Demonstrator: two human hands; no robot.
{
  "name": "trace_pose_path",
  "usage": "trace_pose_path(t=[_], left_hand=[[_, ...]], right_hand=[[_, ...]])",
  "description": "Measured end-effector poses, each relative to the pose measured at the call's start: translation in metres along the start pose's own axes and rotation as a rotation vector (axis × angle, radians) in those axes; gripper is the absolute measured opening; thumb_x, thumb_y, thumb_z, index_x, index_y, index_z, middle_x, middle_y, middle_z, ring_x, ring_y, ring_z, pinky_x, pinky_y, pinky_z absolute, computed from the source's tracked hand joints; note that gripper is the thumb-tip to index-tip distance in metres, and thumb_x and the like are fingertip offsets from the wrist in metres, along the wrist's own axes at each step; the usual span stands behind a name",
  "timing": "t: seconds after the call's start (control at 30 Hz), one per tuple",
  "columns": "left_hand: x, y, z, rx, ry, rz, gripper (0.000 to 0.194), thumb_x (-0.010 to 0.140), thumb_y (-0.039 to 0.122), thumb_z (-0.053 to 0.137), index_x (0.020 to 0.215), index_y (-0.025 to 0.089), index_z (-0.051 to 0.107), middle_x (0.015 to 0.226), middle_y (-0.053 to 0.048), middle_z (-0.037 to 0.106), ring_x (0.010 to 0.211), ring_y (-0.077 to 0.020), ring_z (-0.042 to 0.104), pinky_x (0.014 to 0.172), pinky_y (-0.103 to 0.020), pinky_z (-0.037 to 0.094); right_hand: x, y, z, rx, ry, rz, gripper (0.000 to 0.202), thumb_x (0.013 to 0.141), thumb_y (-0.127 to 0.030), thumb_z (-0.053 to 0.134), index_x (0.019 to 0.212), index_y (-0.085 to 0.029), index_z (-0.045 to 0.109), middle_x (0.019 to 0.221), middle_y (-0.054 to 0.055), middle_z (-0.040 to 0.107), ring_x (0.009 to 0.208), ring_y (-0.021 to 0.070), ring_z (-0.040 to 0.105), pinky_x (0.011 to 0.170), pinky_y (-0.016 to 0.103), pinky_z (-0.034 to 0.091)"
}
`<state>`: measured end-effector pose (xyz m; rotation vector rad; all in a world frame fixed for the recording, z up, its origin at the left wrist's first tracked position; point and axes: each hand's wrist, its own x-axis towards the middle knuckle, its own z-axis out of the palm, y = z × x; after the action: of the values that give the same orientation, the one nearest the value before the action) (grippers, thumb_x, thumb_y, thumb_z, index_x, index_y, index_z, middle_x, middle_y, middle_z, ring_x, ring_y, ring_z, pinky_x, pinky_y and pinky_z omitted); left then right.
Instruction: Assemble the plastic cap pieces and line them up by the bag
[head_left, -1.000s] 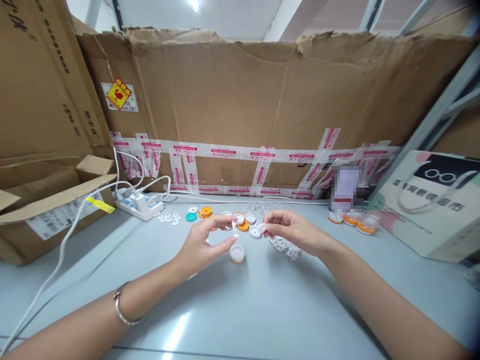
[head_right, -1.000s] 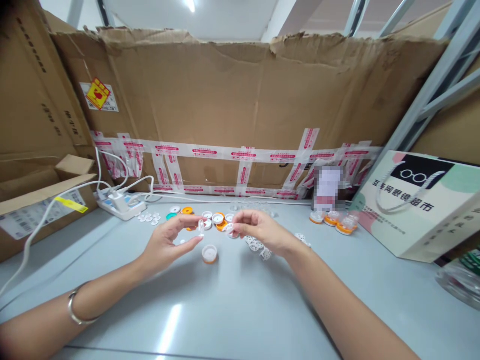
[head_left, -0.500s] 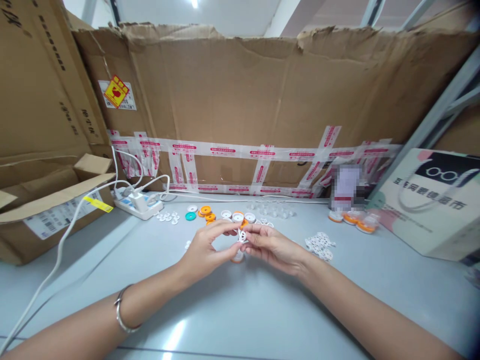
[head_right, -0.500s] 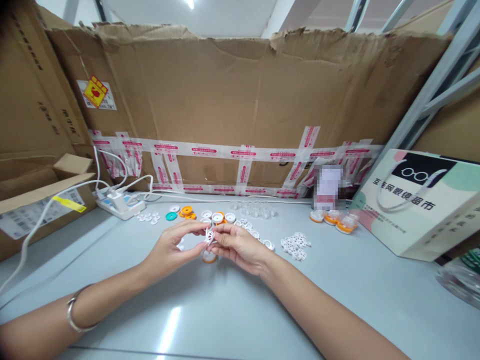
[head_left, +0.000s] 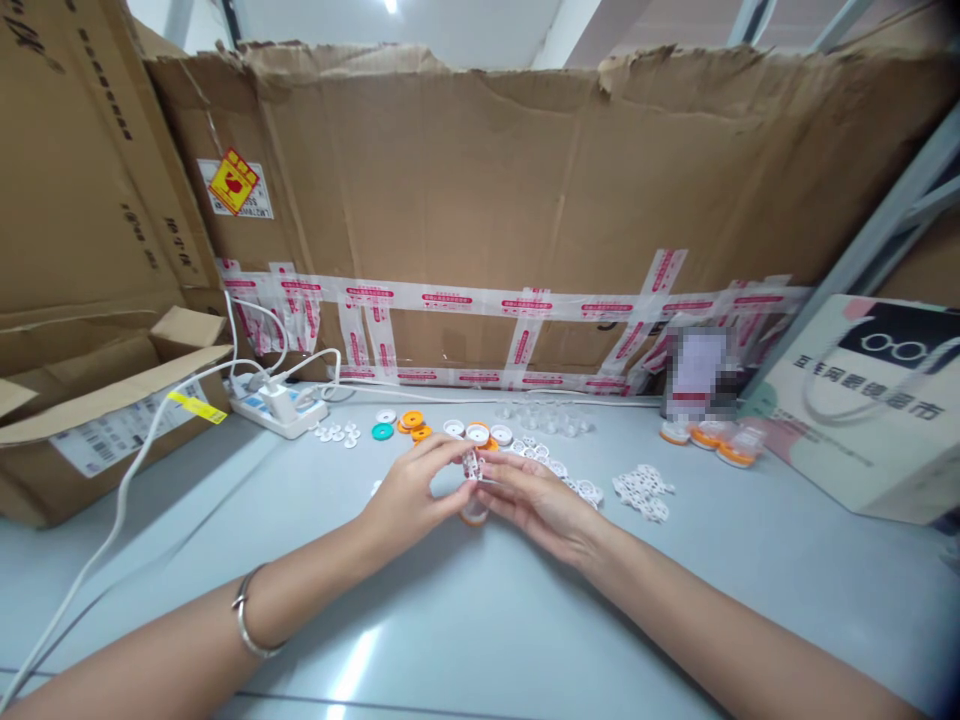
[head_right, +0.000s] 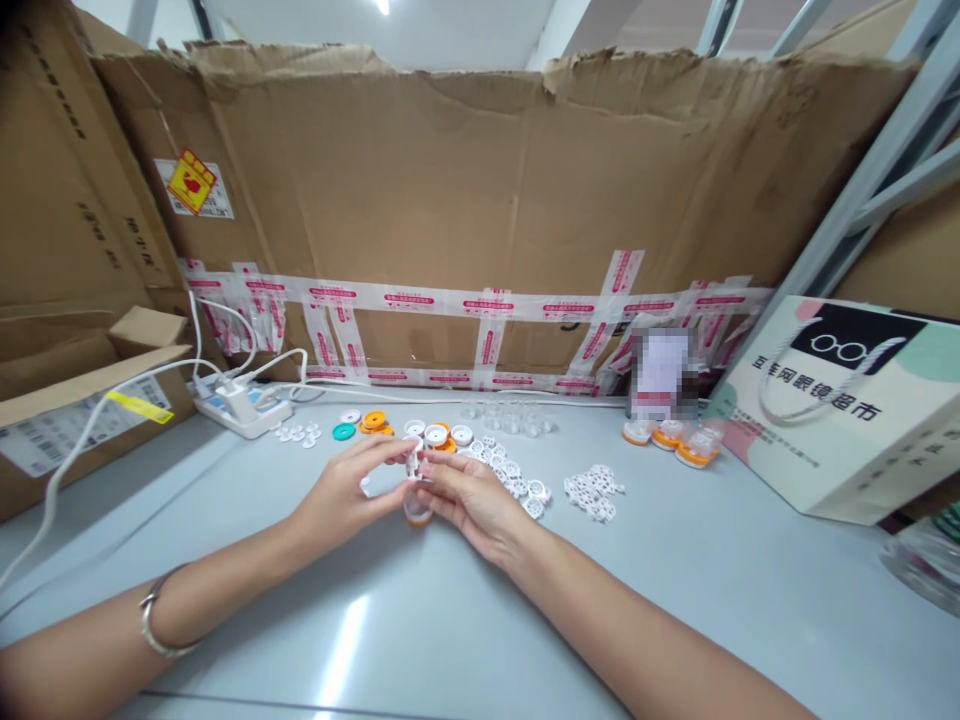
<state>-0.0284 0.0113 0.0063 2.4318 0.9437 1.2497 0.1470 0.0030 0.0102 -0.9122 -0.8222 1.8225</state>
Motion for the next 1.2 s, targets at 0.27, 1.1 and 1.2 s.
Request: trace_pose_path(t=[0.27, 1.1, 1.2], left_hand=[[0.002, 0.021, -0.013, 0.038, 0.167, 0.182, 0.032, 0.08, 0.016, 0.058, 0.111, 0.02, 0.054, 0.101, -0.007, 0.061, 0.094, -0.0164, 0.057, 0.081, -0.031, 0.049], [0.001, 0.019, -0.012, 0.171, 0.023, 0.169, 0.033, 0.08, 0.02, 0.06, 0.112, 0.024, 0.056, 0.109, -0.005, 0.061, 0.1, -0.0199, 0.054, 0.084, -0.035, 0.035], [0.0, 0.017, -0.012, 0.176, 0.015, 0.174, 0.032, 0.082, 0.021, 0.058, 0.114, 0.025, 0.054, 0.111, -0.005, 0.061, 0.101, -0.0199, 0.054, 0.085, -0.035, 0.034]], right_hand=[[-0.01, -0.018, 0.002, -0.016, -0.111, -0.095, 0.029, 0.067, -0.021, 0.073, 0.095, -0.018, 0.067, 0.094, 0.003, 0.069, 0.087, 0.0104, 0.062, 0.088, 0.025, 0.045], [-0.014, -0.012, 0.004, -0.177, -0.187, -0.136, 0.023, 0.072, -0.028, 0.069, 0.095, -0.023, 0.071, 0.089, 0.002, 0.069, 0.082, 0.0097, 0.061, 0.087, 0.027, 0.045], [-0.016, -0.014, 0.007, -0.232, -0.205, -0.17, 0.024, 0.073, -0.027, 0.068, 0.096, -0.023, 0.07, 0.097, 0.003, 0.068, 0.088, 0.0118, 0.06, 0.089, 0.03, 0.044]])
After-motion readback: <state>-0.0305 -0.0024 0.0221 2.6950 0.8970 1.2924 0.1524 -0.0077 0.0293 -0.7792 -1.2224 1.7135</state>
